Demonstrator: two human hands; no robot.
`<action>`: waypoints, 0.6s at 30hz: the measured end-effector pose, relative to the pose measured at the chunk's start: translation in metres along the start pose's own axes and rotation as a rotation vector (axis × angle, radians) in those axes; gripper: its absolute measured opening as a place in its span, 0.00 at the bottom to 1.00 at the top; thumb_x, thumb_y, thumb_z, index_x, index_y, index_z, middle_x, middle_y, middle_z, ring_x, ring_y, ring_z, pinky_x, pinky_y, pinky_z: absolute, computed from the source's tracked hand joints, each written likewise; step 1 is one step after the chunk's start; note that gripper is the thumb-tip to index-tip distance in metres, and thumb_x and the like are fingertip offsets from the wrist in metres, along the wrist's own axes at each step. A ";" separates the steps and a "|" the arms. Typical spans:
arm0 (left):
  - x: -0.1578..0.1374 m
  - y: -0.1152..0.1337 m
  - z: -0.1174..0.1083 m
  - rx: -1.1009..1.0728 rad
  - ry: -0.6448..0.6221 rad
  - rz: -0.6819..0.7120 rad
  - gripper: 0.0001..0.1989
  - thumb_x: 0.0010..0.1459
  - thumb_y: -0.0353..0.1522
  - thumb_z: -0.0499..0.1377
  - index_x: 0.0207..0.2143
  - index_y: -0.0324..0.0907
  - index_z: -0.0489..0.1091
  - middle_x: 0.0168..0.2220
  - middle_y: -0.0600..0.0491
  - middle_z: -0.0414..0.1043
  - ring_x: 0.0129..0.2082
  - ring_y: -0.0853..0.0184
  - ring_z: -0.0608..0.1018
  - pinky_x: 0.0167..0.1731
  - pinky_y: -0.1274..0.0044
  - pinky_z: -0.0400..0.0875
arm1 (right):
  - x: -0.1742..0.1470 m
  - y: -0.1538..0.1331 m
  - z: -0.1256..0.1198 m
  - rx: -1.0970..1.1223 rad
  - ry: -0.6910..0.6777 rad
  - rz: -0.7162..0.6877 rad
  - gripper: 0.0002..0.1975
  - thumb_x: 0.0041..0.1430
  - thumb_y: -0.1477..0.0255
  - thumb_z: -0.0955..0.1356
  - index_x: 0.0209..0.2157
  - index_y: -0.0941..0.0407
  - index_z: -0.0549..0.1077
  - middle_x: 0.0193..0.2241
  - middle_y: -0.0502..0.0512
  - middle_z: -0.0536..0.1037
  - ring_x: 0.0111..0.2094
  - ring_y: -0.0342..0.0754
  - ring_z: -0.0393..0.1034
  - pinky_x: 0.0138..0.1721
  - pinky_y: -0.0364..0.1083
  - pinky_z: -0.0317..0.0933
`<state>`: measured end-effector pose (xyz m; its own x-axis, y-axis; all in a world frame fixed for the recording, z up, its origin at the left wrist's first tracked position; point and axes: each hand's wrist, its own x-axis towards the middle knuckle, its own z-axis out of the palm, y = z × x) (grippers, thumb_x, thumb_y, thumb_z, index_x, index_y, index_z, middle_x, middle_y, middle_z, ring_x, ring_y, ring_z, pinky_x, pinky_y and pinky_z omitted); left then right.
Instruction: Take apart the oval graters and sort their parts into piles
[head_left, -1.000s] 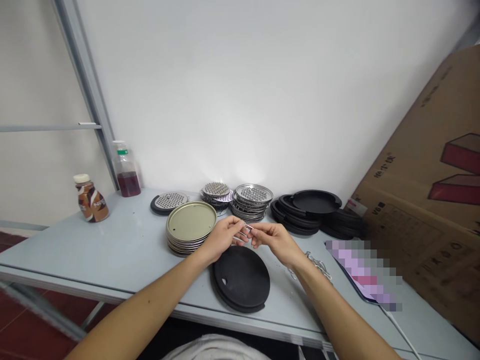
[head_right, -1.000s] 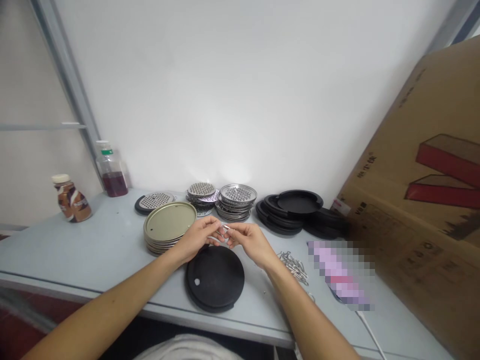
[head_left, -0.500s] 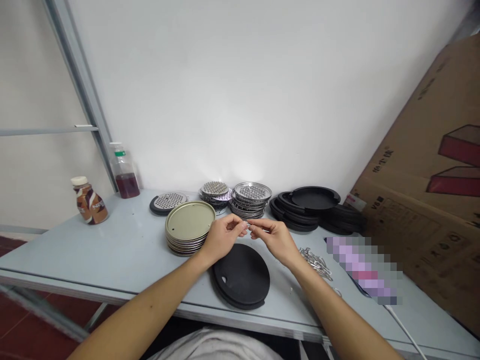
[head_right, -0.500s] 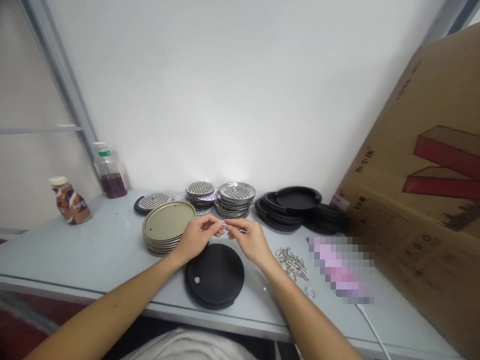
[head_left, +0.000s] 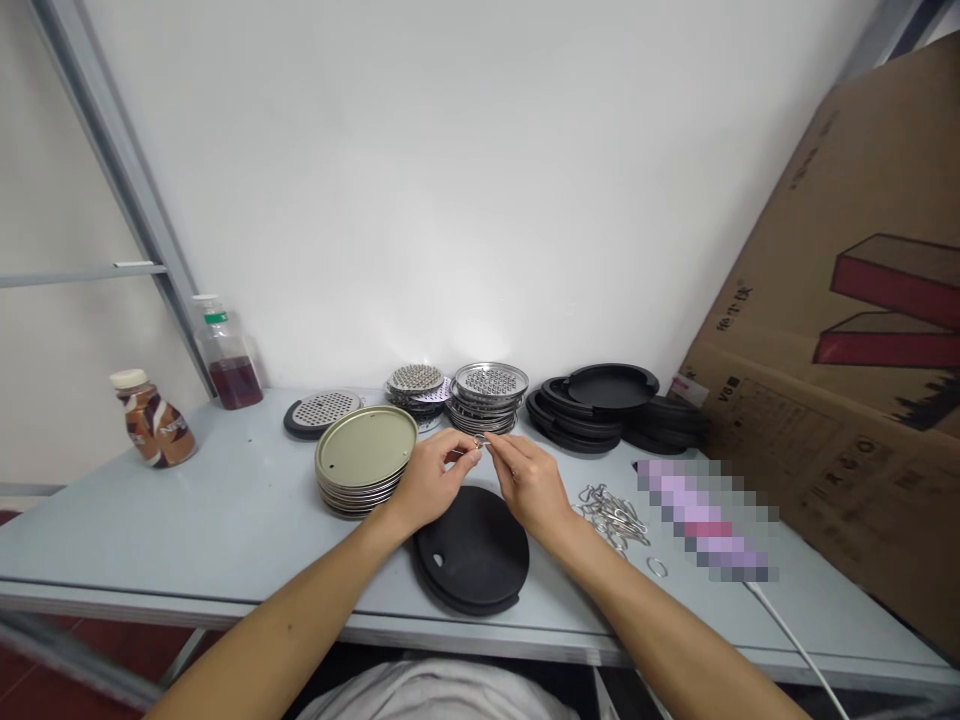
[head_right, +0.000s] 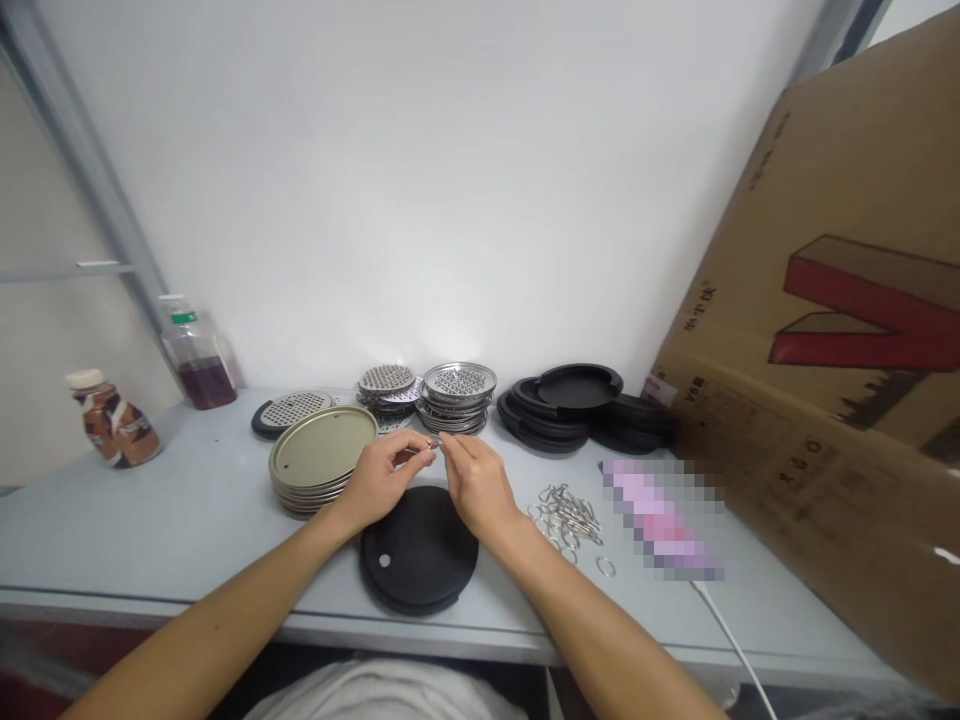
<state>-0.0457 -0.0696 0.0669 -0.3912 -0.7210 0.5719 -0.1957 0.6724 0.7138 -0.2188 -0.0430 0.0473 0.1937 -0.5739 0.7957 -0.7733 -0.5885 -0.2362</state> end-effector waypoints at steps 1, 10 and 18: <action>0.000 -0.001 0.000 -0.010 -0.007 -0.001 0.07 0.61 0.31 0.57 0.34 0.40 0.74 0.35 0.51 0.75 0.36 0.68 0.75 0.38 0.78 0.69 | -0.001 0.001 0.001 -0.025 0.009 -0.022 0.15 0.65 0.77 0.61 0.50 0.58 0.74 0.38 0.62 0.81 0.38 0.52 0.76 0.40 0.50 0.70; -0.007 0.008 0.015 0.011 -0.173 0.046 0.07 0.61 0.30 0.57 0.32 0.41 0.75 0.30 0.55 0.76 0.31 0.70 0.75 0.33 0.79 0.67 | 0.009 -0.001 0.002 0.049 0.095 0.070 0.13 0.65 0.74 0.62 0.46 0.58 0.77 0.34 0.60 0.80 0.34 0.51 0.74 0.37 0.49 0.68; 0.009 0.012 -0.004 0.129 -0.148 0.022 0.06 0.58 0.33 0.61 0.33 0.42 0.78 0.35 0.52 0.80 0.35 0.67 0.78 0.36 0.79 0.70 | 0.015 0.052 -0.082 0.445 -0.088 0.695 0.17 0.54 0.63 0.70 0.41 0.60 0.80 0.27 0.56 0.80 0.28 0.49 0.73 0.32 0.48 0.67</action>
<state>-0.0482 -0.0685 0.0824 -0.5226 -0.6801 0.5141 -0.2957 0.7102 0.6389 -0.3058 -0.0352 0.0930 -0.1797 -0.9213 0.3448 -0.4262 -0.2430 -0.8714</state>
